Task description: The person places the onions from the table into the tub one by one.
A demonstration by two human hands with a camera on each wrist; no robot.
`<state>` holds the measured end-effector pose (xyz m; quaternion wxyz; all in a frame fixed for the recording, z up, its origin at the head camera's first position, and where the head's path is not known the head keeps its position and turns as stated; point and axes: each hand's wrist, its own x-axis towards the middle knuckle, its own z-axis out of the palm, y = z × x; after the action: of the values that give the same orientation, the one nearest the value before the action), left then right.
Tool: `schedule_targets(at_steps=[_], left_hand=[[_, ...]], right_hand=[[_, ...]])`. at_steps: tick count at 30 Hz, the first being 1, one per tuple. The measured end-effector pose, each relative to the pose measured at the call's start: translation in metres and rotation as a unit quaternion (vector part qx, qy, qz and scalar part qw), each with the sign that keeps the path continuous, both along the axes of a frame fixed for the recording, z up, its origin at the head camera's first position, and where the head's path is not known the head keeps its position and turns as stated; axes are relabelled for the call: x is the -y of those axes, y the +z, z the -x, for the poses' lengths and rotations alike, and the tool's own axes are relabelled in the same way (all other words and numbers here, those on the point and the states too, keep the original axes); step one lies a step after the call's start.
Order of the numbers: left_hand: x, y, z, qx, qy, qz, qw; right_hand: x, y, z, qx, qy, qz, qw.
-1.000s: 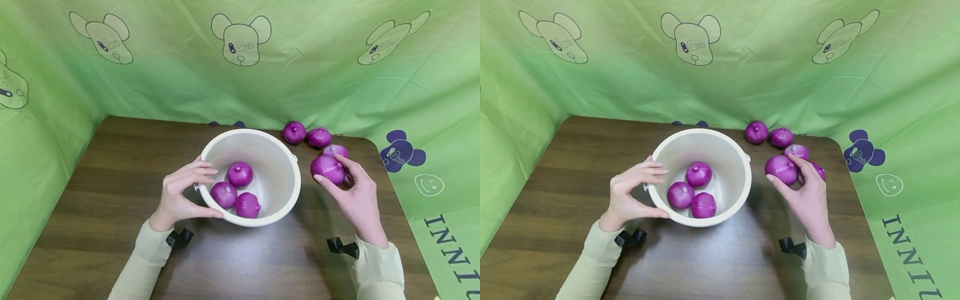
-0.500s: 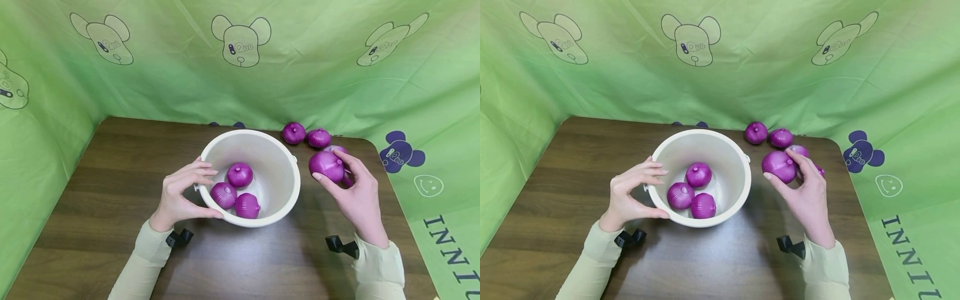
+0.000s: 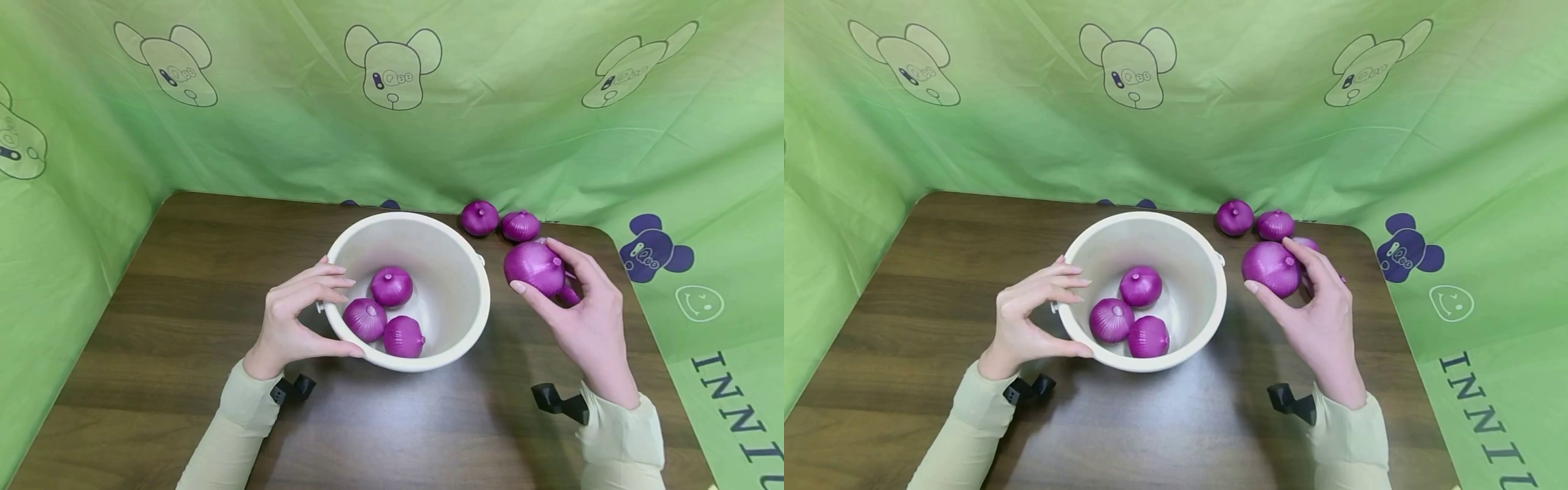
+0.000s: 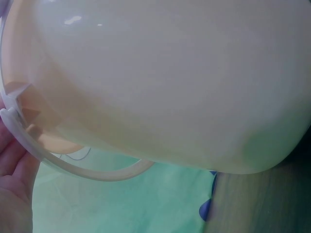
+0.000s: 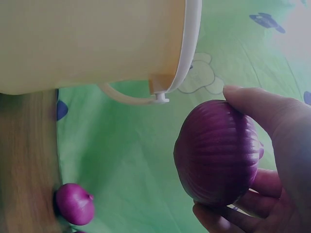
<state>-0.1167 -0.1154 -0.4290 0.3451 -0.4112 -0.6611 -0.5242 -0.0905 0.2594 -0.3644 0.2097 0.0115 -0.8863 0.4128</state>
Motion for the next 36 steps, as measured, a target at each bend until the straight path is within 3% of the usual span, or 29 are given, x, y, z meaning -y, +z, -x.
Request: schedule_targets(at_steps=[15, 36], left_hand=[[0.000, -0.001, 0.000, 0.002, -0.001, -0.001, 1.0000], [0.000, -0.002, 0.000, 0.004, -0.001, 0.000, 1.0000]], right_hand=[[0.016, 0.017, -0.006, -0.027, 0.029, 0.016, 0.9991], [0.021, 0.022, -0.003, -0.052, 0.072, 0.050, 0.9948]])
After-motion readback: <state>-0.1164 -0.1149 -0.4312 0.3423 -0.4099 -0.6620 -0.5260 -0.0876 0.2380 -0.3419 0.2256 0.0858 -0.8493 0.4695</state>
